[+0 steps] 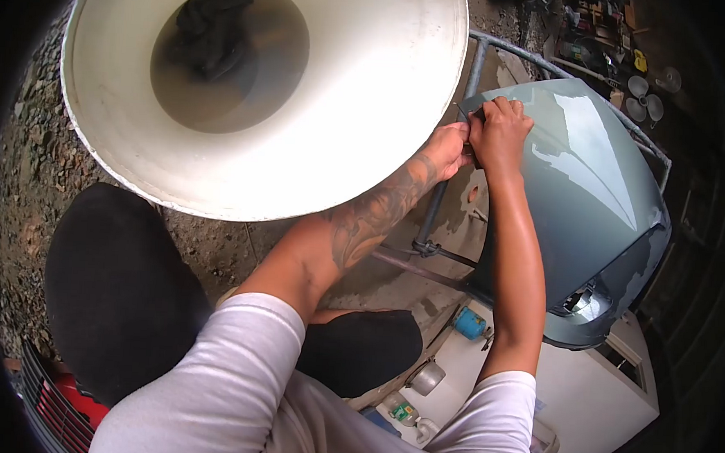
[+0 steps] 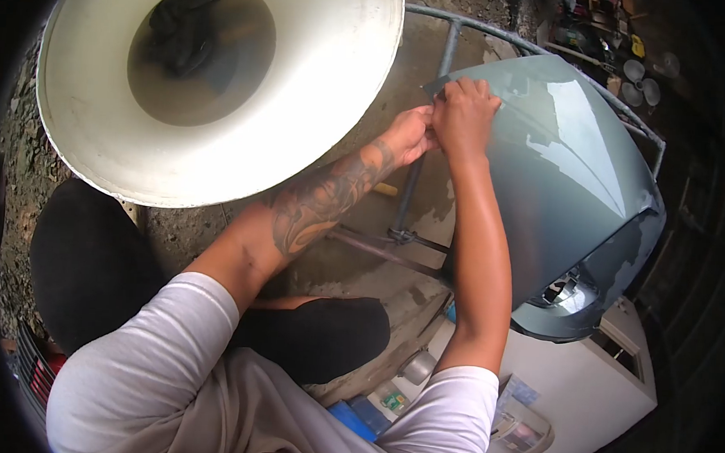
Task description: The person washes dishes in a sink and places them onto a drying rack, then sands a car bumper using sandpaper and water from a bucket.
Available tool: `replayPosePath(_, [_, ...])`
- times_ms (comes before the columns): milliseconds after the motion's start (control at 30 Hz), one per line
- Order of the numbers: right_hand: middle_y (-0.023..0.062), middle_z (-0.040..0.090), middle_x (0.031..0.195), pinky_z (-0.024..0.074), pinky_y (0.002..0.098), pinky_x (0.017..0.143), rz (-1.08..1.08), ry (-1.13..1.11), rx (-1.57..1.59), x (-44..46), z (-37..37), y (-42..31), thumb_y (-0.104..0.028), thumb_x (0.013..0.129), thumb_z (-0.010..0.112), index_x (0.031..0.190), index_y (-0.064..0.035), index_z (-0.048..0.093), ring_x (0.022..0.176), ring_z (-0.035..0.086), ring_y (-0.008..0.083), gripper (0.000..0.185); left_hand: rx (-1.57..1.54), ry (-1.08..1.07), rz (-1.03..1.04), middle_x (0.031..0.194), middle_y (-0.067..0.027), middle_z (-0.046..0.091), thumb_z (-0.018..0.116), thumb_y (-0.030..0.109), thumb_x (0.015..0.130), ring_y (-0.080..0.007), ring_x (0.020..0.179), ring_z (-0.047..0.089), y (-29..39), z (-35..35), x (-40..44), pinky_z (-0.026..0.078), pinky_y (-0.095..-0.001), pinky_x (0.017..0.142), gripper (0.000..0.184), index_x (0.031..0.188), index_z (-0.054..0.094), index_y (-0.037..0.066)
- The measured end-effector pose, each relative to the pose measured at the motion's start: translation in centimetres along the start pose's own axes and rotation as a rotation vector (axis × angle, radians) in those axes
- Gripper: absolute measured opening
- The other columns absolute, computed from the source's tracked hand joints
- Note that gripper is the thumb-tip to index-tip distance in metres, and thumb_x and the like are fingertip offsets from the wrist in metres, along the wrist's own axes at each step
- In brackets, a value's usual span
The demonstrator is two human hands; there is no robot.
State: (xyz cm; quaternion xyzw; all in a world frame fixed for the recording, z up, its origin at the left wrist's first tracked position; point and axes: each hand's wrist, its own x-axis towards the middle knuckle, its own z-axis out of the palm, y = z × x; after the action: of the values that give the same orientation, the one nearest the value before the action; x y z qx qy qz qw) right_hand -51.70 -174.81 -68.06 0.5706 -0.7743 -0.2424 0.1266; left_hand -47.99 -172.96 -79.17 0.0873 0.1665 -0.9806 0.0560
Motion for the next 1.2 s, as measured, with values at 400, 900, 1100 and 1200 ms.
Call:
replayPosePath(400, [0.0027,0.058,0.083,0.0346,0.0409,0.073,0.001,-0.039,0.020,0.4,0.1,-0.2,-0.017,0.068,0.069,0.073,-0.0086,0.064,0.090,0.052,0.0255,0.011,0.050,-0.013,0.013,0.099,-0.0096,0.056,0.037,0.011,0.095,-0.0253,0.091,0.058,0.1,0.0,-0.1,0.049,-0.0435,0.084,0.017,0.106,0.050,0.005])
replayPosePath(900, [0.0030,0.058,0.081,0.0350,0.0419,0.072,-0.006,-0.057,0.004,-1.2,-1.1,0.2,-0.015,0.068,0.068,0.073,-0.0091,0.064,0.089,0.052,0.0252,0.009,0.046,-0.009,0.004,0.095,-0.0079,0.058,0.040,0.010,0.093,-0.0247,0.088,0.059,0.2,-0.3,0.5,0.050,-0.0410,0.081,0.019,0.108,0.052,0.006])
replayPosePath(1100, [0.0022,0.058,0.082,0.0346,0.0426,0.073,0.012,-0.046,0.010,-1.7,-1.6,0.6,-0.015,0.068,0.068,0.071,-0.0091,0.063,0.090,0.052,0.0254,0.009,0.107,0.039,0.007,0.109,-0.0152,0.052,0.032,0.014,0.098,-0.0267,0.090,0.059,1.2,0.3,-0.4,0.052,-0.0472,0.076,0.033,0.130,0.028,0.015])
replayPosePath(1200, [0.0024,0.059,0.082,0.0345,0.0429,0.073,0.027,-0.026,0.029,0.2,0.6,0.0,-0.014,0.068,0.068,0.072,-0.0090,0.063,0.090,0.052,0.0261,0.008,0.132,0.013,0.061,0.108,-0.0149,0.053,0.031,0.014,0.099,-0.0269,0.093,0.059,1.1,0.0,-0.1,0.052,-0.0448,0.076,0.029,0.127,0.033,0.013])
